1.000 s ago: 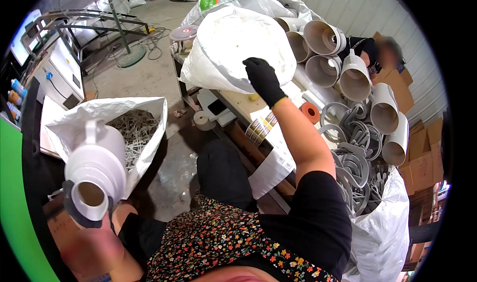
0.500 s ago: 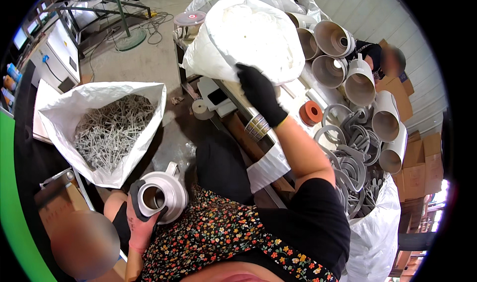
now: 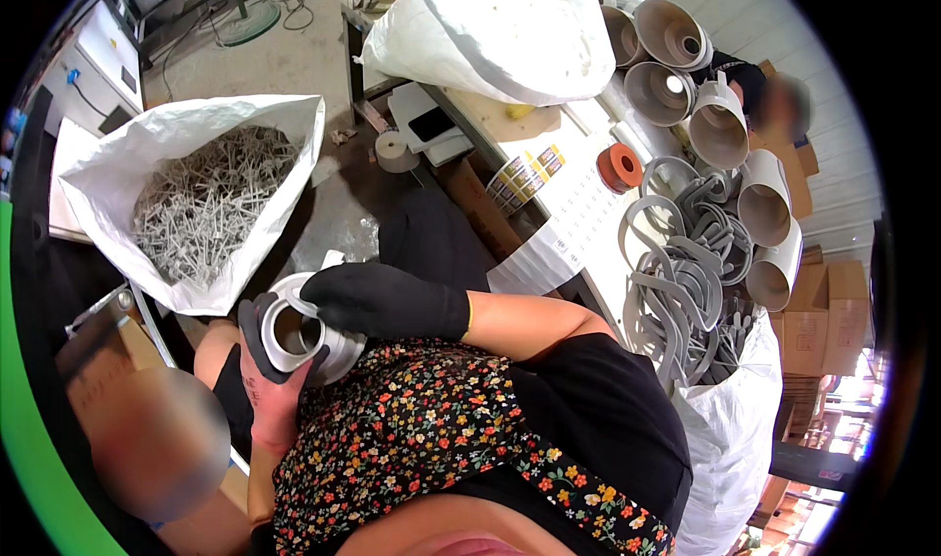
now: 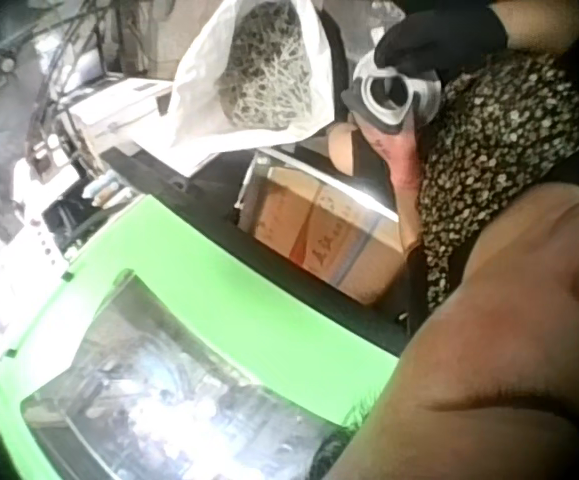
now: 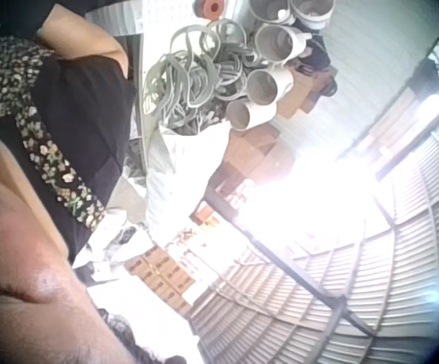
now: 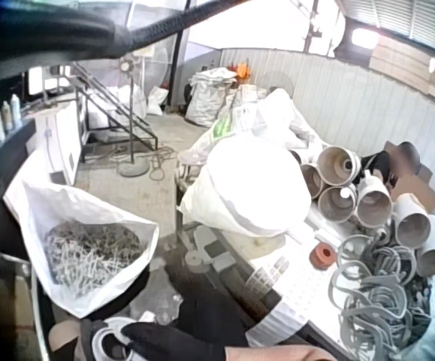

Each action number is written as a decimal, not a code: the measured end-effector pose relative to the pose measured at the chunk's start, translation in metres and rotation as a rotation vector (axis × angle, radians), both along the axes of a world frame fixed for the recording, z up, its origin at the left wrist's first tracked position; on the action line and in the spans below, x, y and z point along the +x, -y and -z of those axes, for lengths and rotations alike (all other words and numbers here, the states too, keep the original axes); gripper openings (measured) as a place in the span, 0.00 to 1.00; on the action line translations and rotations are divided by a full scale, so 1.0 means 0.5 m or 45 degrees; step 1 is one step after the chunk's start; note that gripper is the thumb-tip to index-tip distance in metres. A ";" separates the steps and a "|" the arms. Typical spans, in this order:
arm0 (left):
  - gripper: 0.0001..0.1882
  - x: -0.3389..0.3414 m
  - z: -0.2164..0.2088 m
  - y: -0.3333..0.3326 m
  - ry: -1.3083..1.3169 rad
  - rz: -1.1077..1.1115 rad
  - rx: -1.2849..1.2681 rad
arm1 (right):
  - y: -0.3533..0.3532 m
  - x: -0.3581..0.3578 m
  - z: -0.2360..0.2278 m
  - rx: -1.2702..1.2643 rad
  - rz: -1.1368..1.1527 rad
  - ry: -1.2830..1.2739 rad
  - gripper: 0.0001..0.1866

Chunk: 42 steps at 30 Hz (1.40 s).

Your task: The person repeatedly picks up white plastic containers, applies a printed label to the side, and places them into a cardboard box. The process involves handling the containers, peeling labels from a roll, and smoothing them onto the surface.

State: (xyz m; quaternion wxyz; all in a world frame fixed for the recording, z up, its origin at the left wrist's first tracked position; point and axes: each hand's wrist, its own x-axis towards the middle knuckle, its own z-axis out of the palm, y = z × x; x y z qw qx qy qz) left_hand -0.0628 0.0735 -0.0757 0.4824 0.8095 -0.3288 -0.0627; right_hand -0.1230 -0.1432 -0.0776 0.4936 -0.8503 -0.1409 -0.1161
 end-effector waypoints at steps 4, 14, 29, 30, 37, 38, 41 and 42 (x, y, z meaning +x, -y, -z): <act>0.42 0.007 0.049 0.002 -0.166 0.076 -0.247 | -0.012 -0.029 0.019 0.008 0.087 0.176 0.14; 0.44 0.004 0.021 0.060 0.078 0.350 -0.090 | 0.010 -0.067 -0.062 -0.222 0.015 0.249 0.11; 0.42 -0.017 0.010 0.089 0.178 0.493 -0.051 | 0.028 -0.094 -0.024 -0.541 -0.344 -0.142 0.11; 0.41 -0.011 0.013 0.086 0.212 0.529 -0.059 | 0.034 -0.096 -0.025 -0.598 -0.392 -0.153 0.10; 0.43 0.020 -0.023 0.100 0.273 0.873 -0.040 | 0.044 -0.085 -0.012 -0.993 -0.705 0.058 0.10; 0.43 0.021 -0.020 0.102 0.262 0.876 -0.012 | 0.045 -0.080 -0.008 -1.088 -0.721 0.177 0.10; 0.43 0.026 -0.016 0.106 0.197 0.901 0.035 | 0.049 -0.072 -0.014 -1.135 -0.763 0.109 0.10; 0.43 0.026 -0.012 0.103 0.213 0.882 0.047 | 0.049 -0.072 -0.017 -1.107 -0.776 0.014 0.10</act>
